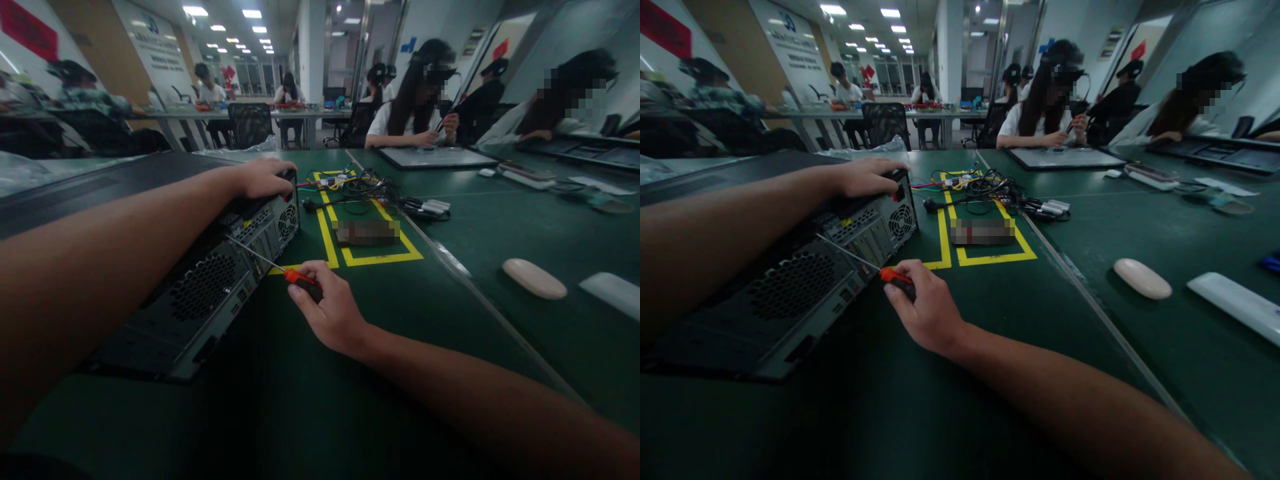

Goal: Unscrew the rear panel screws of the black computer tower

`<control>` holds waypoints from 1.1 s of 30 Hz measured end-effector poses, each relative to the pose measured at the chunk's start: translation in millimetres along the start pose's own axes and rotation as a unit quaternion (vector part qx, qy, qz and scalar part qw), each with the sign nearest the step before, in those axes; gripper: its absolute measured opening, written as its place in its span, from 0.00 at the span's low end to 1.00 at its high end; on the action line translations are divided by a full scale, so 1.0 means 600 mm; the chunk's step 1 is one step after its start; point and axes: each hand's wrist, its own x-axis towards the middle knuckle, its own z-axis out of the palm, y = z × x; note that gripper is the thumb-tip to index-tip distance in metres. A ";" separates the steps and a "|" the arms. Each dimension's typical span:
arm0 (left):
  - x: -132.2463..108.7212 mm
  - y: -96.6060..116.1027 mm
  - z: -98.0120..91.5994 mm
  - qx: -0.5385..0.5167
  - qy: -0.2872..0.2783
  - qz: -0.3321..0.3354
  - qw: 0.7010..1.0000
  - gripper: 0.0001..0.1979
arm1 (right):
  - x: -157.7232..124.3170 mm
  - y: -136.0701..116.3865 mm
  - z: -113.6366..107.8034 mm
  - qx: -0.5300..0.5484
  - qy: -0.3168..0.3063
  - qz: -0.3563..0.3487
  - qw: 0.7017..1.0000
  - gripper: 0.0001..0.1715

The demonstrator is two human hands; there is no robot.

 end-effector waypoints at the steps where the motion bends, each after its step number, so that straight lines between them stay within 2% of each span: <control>1: 0.001 -0.001 0.000 -0.003 0.001 0.001 1.000 0.53 | 0.000 0.000 0.000 -0.001 0.001 0.000 1.000 0.09; 13: 0.003 -0.008 0.003 0.008 0.010 0.004 1.000 0.52 | -0.001 0.002 -0.003 -0.015 0.013 -0.019 1.000 0.10; 18: 0.003 -0.005 0.001 0.005 0.005 0.000 1.000 0.52 | 0.000 0.003 -0.003 -0.011 -0.002 -0.026 1.000 0.12; 25: 0.004 -0.008 0.004 -0.004 0.009 0.005 1.000 0.51 | -0.002 0.004 0.001 -0.008 0.001 -0.011 1.000 0.14; 33: 0.001 -0.004 0.000 0.005 0.002 0.000 1.000 0.53 | 0.000 0.007 0.001 0.004 0.003 -0.018 1.000 0.09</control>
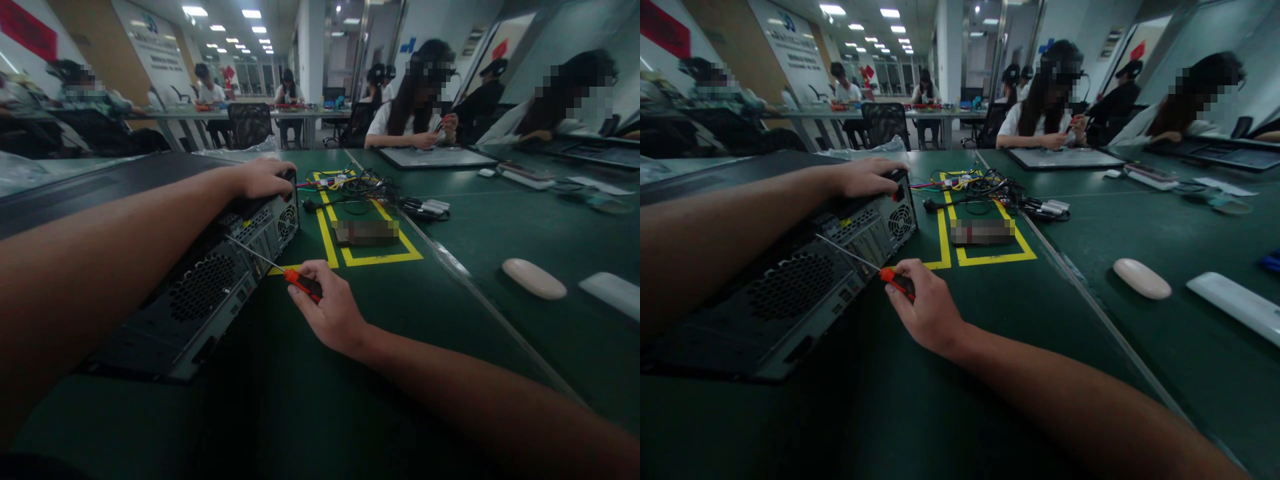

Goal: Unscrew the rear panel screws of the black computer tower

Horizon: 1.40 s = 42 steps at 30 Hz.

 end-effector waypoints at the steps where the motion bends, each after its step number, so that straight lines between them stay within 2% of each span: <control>1: -0.001 0.001 0.000 -0.002 0.001 -0.002 1.000 0.53 | 0.000 0.000 0.000 0.001 0.000 0.000 1.000 0.09; 27: 0.002 -0.002 0.002 -0.026 0.001 0.008 1.000 0.54 | 0.000 0.002 0.001 0.000 0.002 0.003 1.000 0.08; 42: 0.003 -0.002 0.004 -0.005 0.003 0.000 1.000 0.52 | 0.000 0.005 -0.002 -0.039 0.017 -0.036 0.998 0.11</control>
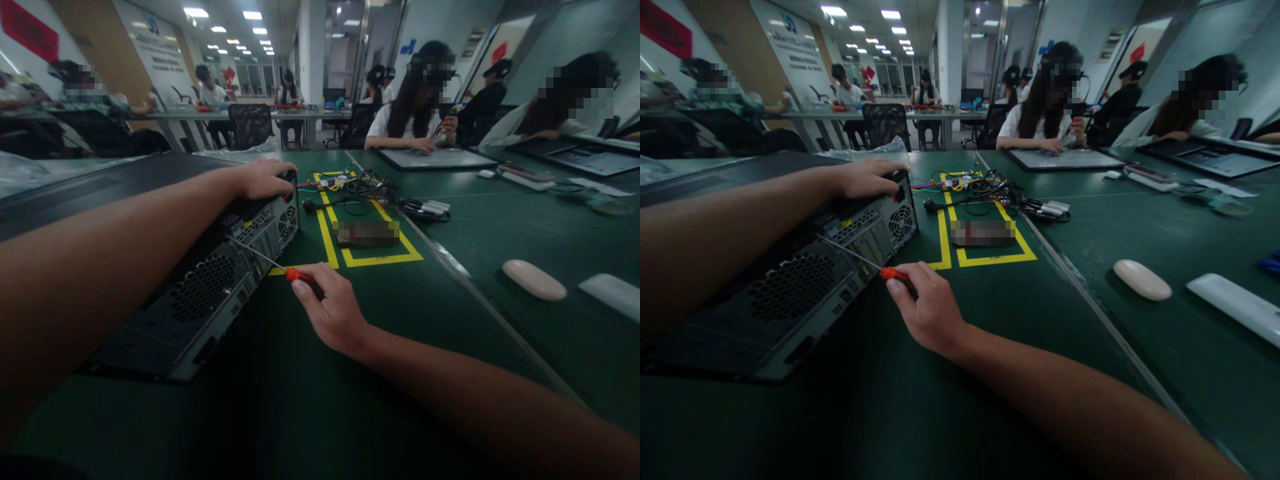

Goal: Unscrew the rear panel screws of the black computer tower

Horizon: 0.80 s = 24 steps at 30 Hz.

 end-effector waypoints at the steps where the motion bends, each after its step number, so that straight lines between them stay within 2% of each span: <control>1: 0.000 0.000 0.000 0.000 0.001 0.001 1.000 0.51 | 0.000 0.000 0.000 0.001 -0.002 -0.003 1.000 0.12; 9: 0.001 0.000 0.001 -0.006 0.002 0.000 1.000 0.52 | -0.005 0.000 0.008 0.030 -0.009 0.035 0.999 0.16; 15: -0.001 0.003 0.000 -0.007 -0.004 -0.002 1.000 0.49 | -0.003 0.001 0.008 0.038 -0.006 0.037 0.999 0.09; 24: 0.008 -0.016 0.009 -0.056 0.000 0.015 0.998 0.52 | -0.005 -0.002 0.004 0.031 -0.013 0.036 0.999 0.08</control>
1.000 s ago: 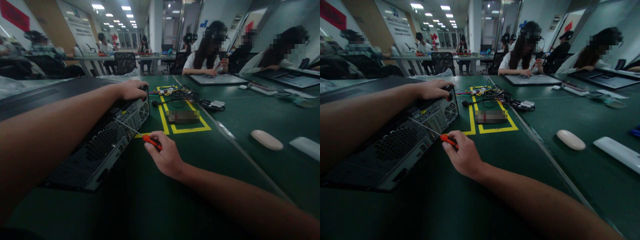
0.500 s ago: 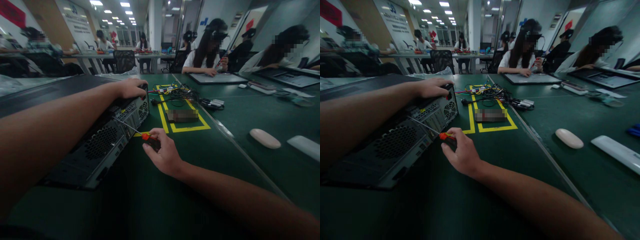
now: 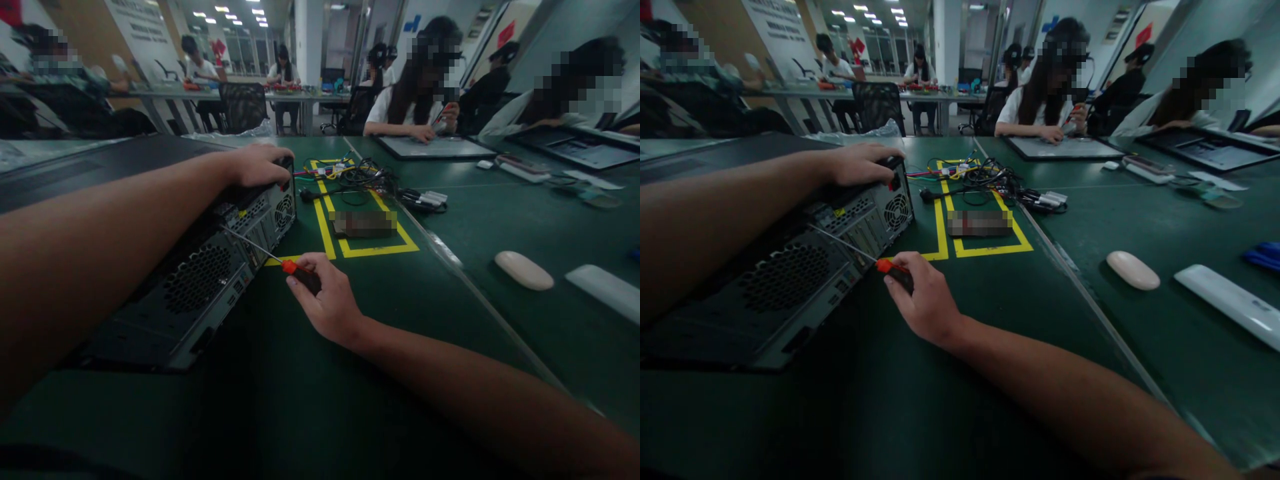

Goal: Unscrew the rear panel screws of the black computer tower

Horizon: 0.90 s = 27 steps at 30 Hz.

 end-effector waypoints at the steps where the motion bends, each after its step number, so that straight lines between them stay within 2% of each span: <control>1: 0.000 -0.001 0.001 -0.004 0.005 -0.001 1.000 0.52 | 0.000 -0.001 0.000 0.000 -0.003 0.001 1.000 0.08; 27: -0.008 0.010 -0.006 0.015 -0.009 -0.009 1.000 0.51 | -0.001 0.001 0.002 0.029 0.005 0.006 1.000 0.08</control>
